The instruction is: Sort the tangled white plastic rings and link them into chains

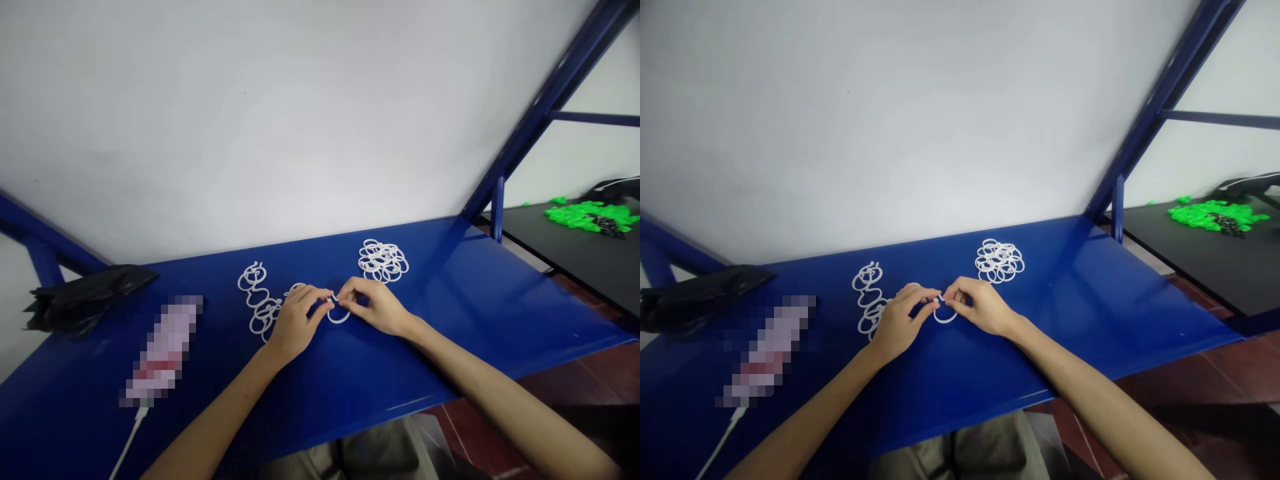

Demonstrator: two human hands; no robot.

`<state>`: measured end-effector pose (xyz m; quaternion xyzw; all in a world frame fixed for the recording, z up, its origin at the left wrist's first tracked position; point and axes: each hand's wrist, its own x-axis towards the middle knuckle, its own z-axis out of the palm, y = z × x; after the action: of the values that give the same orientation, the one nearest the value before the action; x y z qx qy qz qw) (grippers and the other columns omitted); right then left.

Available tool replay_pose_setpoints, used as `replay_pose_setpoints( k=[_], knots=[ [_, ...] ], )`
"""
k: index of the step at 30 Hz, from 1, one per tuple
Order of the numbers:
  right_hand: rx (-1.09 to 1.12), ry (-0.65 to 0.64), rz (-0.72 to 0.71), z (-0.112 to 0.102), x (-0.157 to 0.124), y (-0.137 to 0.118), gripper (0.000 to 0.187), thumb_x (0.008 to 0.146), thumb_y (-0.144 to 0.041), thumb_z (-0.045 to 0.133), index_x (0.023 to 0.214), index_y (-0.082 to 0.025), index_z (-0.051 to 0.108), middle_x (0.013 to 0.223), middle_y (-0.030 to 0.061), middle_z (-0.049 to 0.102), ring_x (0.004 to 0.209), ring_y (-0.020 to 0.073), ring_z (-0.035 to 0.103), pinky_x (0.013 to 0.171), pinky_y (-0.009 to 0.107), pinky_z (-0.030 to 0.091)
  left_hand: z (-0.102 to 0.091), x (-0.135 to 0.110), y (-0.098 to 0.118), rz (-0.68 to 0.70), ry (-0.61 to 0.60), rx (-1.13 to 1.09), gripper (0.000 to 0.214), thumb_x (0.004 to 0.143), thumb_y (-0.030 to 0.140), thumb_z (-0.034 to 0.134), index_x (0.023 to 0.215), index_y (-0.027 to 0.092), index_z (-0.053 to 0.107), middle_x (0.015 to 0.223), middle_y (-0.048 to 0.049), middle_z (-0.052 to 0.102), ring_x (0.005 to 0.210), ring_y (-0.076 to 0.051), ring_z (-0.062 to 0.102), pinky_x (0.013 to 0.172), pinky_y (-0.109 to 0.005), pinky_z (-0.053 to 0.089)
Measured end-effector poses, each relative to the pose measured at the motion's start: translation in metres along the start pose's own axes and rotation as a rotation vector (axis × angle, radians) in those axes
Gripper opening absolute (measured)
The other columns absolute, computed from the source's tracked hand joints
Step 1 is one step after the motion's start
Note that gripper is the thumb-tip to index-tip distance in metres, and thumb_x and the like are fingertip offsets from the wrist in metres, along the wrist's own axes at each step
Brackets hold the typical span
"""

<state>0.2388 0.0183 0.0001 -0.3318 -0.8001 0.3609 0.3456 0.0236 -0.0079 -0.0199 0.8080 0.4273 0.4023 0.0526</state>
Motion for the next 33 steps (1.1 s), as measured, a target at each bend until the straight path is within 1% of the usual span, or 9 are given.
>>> replay_pose_setpoints(
  k=[2,6,10,12,15,20,24,29,33],
  knots=[
    [0.027,-0.002,0.024,0.002,0.0,0.0,0.016,0.094,-0.035,0.063,0.094,-0.019,0.066,0.081,0.0012,0.069,0.069,0.013,0.063,0.066,0.026,0.051,0.0,0.0,-0.002,-0.011,0.009,-0.054,0.008,0.097,0.026,0.061,0.099,0.021,0.066,0.088,-0.001,0.072,0.08,-0.016,0.064,0.08,-0.032,0.052],
    [0.043,0.006,0.085,0.006,0.0,0.005,0.021,0.096,-0.04,0.062,0.098,-0.019,0.066,0.081,0.0019,0.07,0.069,0.0134,0.063,0.065,0.026,0.05,-0.001,0.001,0.0,-0.053,0.05,-0.111,0.009,0.096,0.028,0.062,0.092,0.021,0.065,0.083,-0.0007,0.07,0.079,-0.016,0.064,0.076,-0.032,0.053],
    [0.042,-0.01,0.089,0.007,-0.001,0.008,0.025,0.097,-0.043,0.06,0.096,-0.019,0.065,0.08,0.0017,0.069,0.068,0.0132,0.061,0.065,0.025,0.05,-0.002,0.001,0.004,-0.06,0.051,-0.135,0.012,0.096,0.028,0.062,0.086,0.021,0.063,0.079,-0.0001,0.069,0.077,-0.016,0.064,0.077,-0.033,0.052],
    [0.03,-0.016,0.067,0.007,-0.001,0.008,0.026,0.098,-0.044,0.059,0.093,-0.019,0.065,0.078,0.0014,0.067,0.067,0.0129,0.06,0.064,0.025,0.049,-0.001,0.0,0.004,-0.069,0.041,-0.144,0.012,0.096,0.027,0.062,0.085,0.021,0.062,0.079,0.0,0.069,0.077,-0.017,0.064,0.076,-0.032,0.052],
    [-0.008,-0.015,-0.009,0.006,-0.002,0.008,0.025,0.1,-0.042,0.056,0.091,-0.019,0.064,0.08,0.0021,0.066,0.068,0.0133,0.06,0.064,0.026,0.049,-0.001,-0.001,0.004,-0.071,0.024,-0.133,0.013,0.096,0.026,0.062,0.084,0.021,0.061,0.078,0.0001,0.069,0.077,-0.017,0.063,0.075,-0.032,0.051],
    [-0.101,-0.059,-0.138,0.003,-0.003,0.006,0.024,0.105,-0.033,0.045,0.099,-0.02,0.064,0.091,0.0065,0.067,0.082,0.0163,0.064,0.076,0.029,0.051,-0.001,-0.002,0.004,-0.015,0.022,-0.104,0.009,0.097,0.022,0.06,0.089,0.022,0.064,0.081,-0.0001,0.071,0.078,-0.018,0.064,0.077,-0.034,0.051],
    [-0.169,-0.081,-0.157,0.004,-0.002,0.005,0.025,0.106,-0.032,0.042,0.1,-0.02,0.063,0.089,0.0061,0.067,0.082,0.0171,0.063,0.075,0.029,0.051,0.0,-0.003,0.006,0.036,0.035,-0.087,0.015,0.097,0.017,0.058,0.085,0.023,0.064,0.079,0.0002,0.07,0.076,-0.018,0.062,0.076,-0.034,0.049],
    [-0.207,-0.108,-0.143,0.007,-0.002,0.01,0.025,0.106,-0.033,0.042,0.097,-0.02,0.062,0.089,0.0059,0.065,0.08,0.0167,0.062,0.073,0.028,0.05,0.001,-0.003,0.005,0.021,0.031,-0.085,0.018,0.097,0.015,0.055,0.083,0.022,0.062,0.077,0.0001,0.069,0.075,-0.018,0.061,0.073,-0.035,0.048],
    [-0.302,-0.113,-0.182,0.011,-0.004,0.013,0.03,0.107,-0.032,0.038,0.091,-0.02,0.06,0.085,0.0056,0.062,0.077,0.0174,0.058,0.071,0.029,0.047,0.001,-0.005,0.005,0.016,0.009,-0.073,0.022,0.097,0.014,0.052,0.079,0.022,0.061,0.075,-0.0007,0.068,0.074,-0.019,0.059,0.071,-0.036,0.046]
  ],
)
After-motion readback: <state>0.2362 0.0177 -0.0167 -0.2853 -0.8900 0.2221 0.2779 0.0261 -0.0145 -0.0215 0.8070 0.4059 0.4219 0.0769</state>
